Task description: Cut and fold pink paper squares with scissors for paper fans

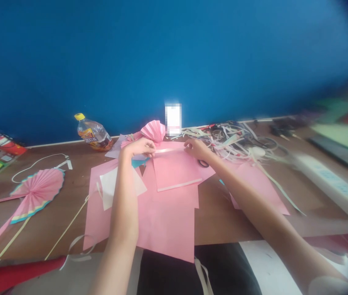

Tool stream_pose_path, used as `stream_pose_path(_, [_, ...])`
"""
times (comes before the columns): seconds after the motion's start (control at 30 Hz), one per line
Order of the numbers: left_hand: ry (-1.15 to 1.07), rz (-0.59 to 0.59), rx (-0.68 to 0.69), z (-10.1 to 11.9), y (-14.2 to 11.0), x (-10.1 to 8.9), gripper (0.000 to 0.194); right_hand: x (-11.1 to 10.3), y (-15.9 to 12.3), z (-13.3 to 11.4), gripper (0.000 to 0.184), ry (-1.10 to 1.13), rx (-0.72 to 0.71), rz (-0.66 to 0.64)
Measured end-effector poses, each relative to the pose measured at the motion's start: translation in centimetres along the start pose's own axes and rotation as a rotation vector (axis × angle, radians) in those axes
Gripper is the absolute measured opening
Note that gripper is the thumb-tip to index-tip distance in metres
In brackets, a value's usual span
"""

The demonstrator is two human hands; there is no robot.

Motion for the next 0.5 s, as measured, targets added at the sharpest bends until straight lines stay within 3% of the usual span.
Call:
stream_pose_path(0.2, [0.049, 0.005, 0.058, 1.4, 0.0, 0.1, 0.035, -0.1, -0.2, -1.1, 0.023, -0.06, -0.067, -0.012])
stream_pose_path(0.33, [0.069, 0.022, 0.052, 1.2, -0.2, 0.0, 0.035, -1.1, -0.1, -1.0, 0.018, -0.06, -0.062, 0.055])
stream_pose_path(0.5, [0.123, 0.067, 0.018, 0.4, -0.4, -0.5, 0.033, -1.2, -0.2, 0.7, 0.018, 0.107, 0.081, 0.023])
Point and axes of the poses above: each hand's wrist, its own y-axis towards the middle knuckle, its own x-axis out of the palm, z = x × y, the point moved 8 cm from there along y, towards the middle knuckle, and after that the axes turned 13 degrees about -z, right-handed, at the moved point
